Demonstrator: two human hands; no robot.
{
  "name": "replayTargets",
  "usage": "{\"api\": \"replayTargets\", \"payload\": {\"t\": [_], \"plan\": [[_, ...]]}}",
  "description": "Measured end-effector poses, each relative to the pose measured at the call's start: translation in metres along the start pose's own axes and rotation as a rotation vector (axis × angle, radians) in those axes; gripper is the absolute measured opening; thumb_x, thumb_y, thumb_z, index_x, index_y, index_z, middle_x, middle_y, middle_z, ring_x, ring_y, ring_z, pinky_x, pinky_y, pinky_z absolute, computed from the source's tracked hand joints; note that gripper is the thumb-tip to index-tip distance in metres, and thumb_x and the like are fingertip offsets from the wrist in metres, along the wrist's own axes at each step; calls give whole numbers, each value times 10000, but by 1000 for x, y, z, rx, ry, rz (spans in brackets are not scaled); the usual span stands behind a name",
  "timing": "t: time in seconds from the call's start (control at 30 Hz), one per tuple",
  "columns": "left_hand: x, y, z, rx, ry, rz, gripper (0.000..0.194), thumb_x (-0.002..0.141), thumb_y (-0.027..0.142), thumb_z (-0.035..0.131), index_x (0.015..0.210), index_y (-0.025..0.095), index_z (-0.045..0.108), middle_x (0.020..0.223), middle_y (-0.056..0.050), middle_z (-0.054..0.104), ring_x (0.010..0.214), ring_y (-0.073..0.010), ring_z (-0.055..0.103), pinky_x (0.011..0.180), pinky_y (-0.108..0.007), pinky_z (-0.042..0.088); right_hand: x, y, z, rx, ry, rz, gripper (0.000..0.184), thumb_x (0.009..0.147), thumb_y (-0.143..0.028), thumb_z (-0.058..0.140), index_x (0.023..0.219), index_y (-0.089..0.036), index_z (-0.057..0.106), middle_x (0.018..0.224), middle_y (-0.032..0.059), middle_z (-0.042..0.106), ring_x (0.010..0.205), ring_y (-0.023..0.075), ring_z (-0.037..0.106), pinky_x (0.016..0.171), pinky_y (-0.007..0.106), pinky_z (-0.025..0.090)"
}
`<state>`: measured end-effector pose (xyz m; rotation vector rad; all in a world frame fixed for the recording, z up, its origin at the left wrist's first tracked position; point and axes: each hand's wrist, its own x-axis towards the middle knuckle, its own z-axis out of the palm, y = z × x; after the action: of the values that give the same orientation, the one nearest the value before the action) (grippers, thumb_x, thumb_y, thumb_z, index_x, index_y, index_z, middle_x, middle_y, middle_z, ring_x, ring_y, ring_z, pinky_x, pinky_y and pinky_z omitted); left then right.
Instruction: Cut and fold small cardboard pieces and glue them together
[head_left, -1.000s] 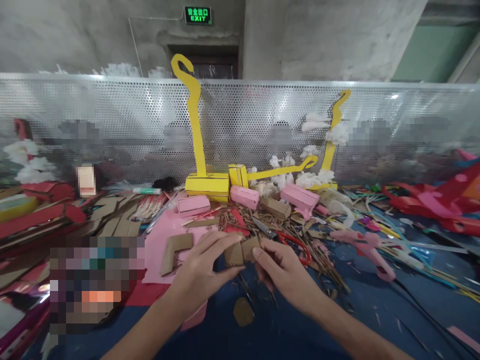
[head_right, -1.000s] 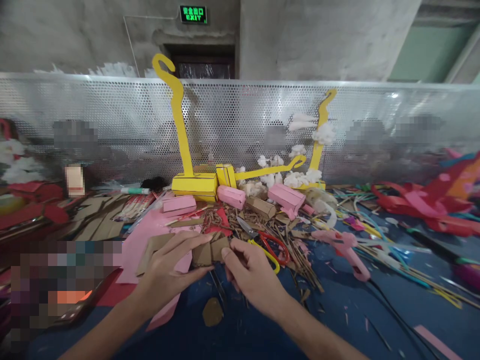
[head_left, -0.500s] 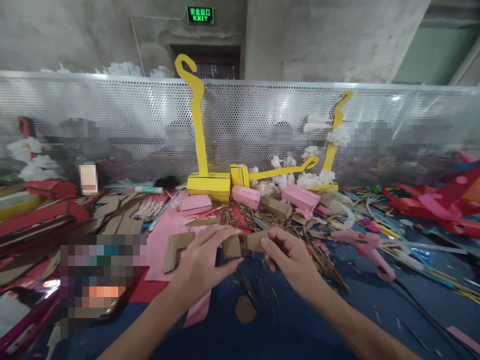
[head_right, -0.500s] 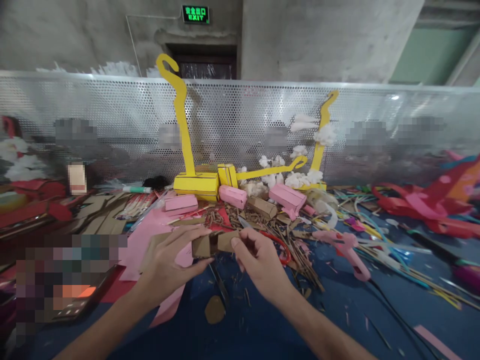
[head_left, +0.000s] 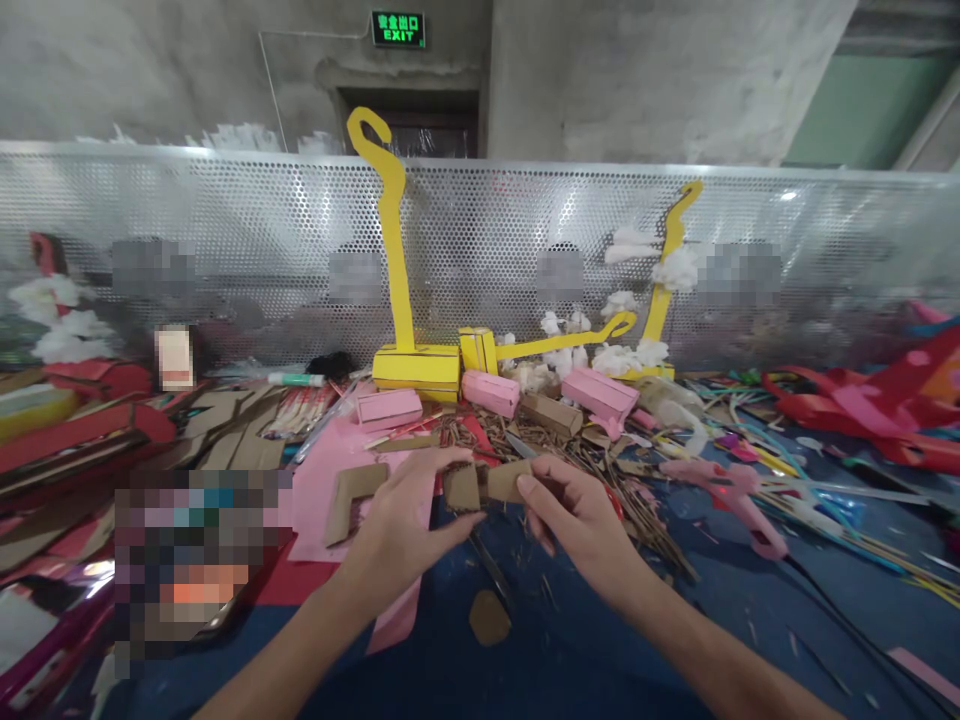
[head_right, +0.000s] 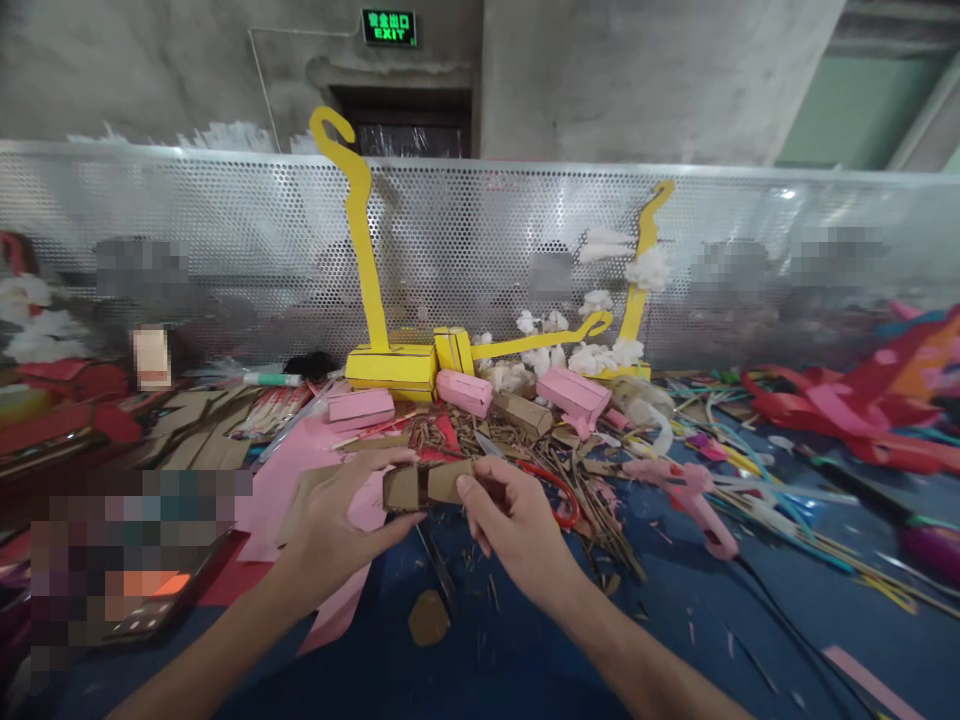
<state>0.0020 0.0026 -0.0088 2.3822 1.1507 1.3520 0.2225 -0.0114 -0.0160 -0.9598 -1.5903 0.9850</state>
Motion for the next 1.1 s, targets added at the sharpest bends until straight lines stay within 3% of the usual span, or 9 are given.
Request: {"api": "replayTargets", "payload": {"t": [0.13,0.27,0.33,0.43,0.53,0.73,0.9,1.1], "plan": [[5,-2,2,-296,19,-250,433,769,248,790,1158,232,600,1155,-52,700,1052,-227,686,968,-394,549,-1,-3,1,36,96,10,272,964,-469,581,868,-215,554,456,-111,408,361,65,333,360,189,264],[7,-8,5,-604,74,-388,435,816,347,749,1186,188,584,1176,-84,694,1080,-234,680,971,-383,548,1,-5,3,62,155,-62,286,939,-448,633,810,-197,582,593,-30,613,439,85,519,461,219,411],[7,-9,5,-686,125,-417,418,874,400,680,1215,183,572,1213,-98,680,1099,-234,668,943,-375,560,2,-4,3,125,150,-87,250,937,-443,639,941,-193,646,773,32,708,582,133,637,551,254,479],[6,-7,4,-670,122,-361,404,881,386,678,1220,198,561,1178,-81,681,1055,-217,674,901,-361,577,0,-2,2,238,128,-107,328,972,-467,576,1149,-202,651,848,65,732,725,188,674,605,291,500],[4,-4,3,-582,83,-259,394,820,284,753,1163,216,571,1081,-48,695,1007,-201,686,894,-345,581,-1,-3,2,239,119,-103,325,962,-474,590,1121,-197,653,740,39,703,645,175,639,577,292,487],[-1,-4,5,-419,43,-124,467,794,174,782,1208,258,583,1246,-65,642,1182,-221,613,1059,-398,488,2,-6,4,267,85,-18,406,886,-406,718,1204,-230,538,709,-26,676,575,151,661,565,270,507],[-1,-2,2,-265,17,-30,466,779,159,803,1181,270,596,1252,-57,663,1215,-232,606,1062,-404,482,3,-5,6,394,104,83,332,814,-441,789,902,-189,593,699,6,685,615,153,676,560,247,489],[-2,0,2,-211,14,56,454,786,162,801,1172,265,584,1213,-54,691,1181,-223,635,1034,-392,502,-1,-5,7,331,31,97,337,864,-487,724,803,-196,564,673,-7,642,595,131,587,564,251,442]]}}
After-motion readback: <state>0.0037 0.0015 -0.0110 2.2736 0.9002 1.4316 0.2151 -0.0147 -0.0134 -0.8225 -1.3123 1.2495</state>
